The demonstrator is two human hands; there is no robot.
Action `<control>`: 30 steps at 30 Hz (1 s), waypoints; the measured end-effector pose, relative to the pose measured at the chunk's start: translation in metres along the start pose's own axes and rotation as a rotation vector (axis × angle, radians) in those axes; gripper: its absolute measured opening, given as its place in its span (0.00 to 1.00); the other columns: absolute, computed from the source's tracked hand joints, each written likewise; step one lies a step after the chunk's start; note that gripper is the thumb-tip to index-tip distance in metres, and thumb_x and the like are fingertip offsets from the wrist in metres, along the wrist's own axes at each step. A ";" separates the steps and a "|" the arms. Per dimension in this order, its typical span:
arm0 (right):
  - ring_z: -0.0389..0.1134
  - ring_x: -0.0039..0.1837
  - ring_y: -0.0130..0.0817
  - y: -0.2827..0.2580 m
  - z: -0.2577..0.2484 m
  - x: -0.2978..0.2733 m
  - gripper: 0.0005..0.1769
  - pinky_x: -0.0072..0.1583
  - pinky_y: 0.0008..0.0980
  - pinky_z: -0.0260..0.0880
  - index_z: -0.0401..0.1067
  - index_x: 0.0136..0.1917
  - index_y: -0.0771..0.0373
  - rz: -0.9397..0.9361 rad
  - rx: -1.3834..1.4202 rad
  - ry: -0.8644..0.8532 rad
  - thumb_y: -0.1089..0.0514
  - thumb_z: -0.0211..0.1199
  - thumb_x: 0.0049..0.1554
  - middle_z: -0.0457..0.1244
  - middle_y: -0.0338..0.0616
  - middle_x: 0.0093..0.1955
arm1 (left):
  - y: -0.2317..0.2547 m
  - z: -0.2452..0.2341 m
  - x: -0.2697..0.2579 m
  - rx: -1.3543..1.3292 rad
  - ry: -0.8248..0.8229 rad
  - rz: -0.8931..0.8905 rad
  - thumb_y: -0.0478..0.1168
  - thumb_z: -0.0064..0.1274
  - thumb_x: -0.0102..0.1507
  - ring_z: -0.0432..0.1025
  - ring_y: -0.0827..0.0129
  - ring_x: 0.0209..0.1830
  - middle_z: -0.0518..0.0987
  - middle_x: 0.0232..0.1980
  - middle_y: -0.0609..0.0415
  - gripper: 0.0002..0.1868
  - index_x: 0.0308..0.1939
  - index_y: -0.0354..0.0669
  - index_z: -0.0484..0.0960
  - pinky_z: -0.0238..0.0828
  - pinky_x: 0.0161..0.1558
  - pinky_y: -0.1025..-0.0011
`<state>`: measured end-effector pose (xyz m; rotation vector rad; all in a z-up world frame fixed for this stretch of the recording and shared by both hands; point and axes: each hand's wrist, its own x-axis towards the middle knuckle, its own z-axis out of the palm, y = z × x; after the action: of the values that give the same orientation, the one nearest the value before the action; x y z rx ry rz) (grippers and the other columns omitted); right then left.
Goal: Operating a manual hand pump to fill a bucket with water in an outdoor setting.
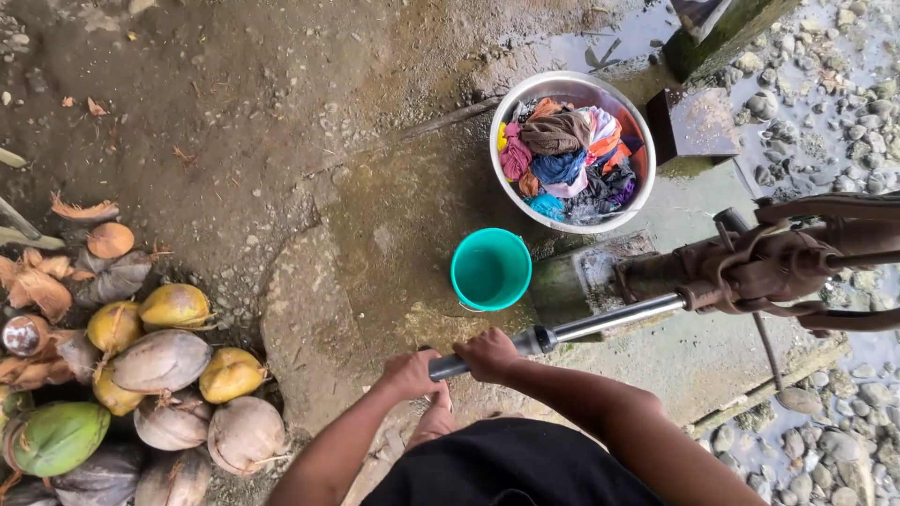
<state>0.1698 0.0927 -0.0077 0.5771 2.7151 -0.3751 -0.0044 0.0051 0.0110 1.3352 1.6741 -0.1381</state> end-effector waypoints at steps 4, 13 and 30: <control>0.70 0.37 0.39 0.011 0.025 0.011 0.10 0.41 0.40 0.66 0.65 0.40 0.47 0.028 0.000 -0.038 0.54 0.56 0.41 0.65 0.35 0.30 | -0.020 0.032 0.042 -0.004 0.009 0.025 0.58 0.49 0.44 0.74 0.50 0.44 0.80 0.39 0.51 0.27 0.48 0.64 0.76 0.70 0.46 0.58; 0.70 0.41 0.38 -0.008 -0.009 -0.010 0.17 0.43 0.37 0.66 0.66 0.45 0.48 -0.012 0.016 -0.123 0.50 0.64 0.42 0.66 0.36 0.34 | 0.003 0.022 -0.017 -0.039 0.082 -0.001 0.54 0.53 0.47 0.72 0.52 0.49 0.78 0.44 0.47 0.29 0.52 0.56 0.71 0.67 0.51 0.58; 0.68 0.46 0.55 0.014 -0.293 -0.155 0.40 0.52 0.50 0.68 0.62 0.59 0.63 -0.499 0.501 0.216 0.40 0.70 0.42 0.66 0.54 0.45 | 0.253 -0.169 -0.280 0.605 0.469 0.011 0.55 0.57 0.49 0.75 0.53 0.27 0.75 0.23 0.52 0.19 0.37 0.51 0.77 0.70 0.40 0.56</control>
<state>0.2300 0.1454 0.3141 0.0382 2.9552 -1.2032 0.0834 0.0116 0.4145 1.9358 2.1138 -0.3706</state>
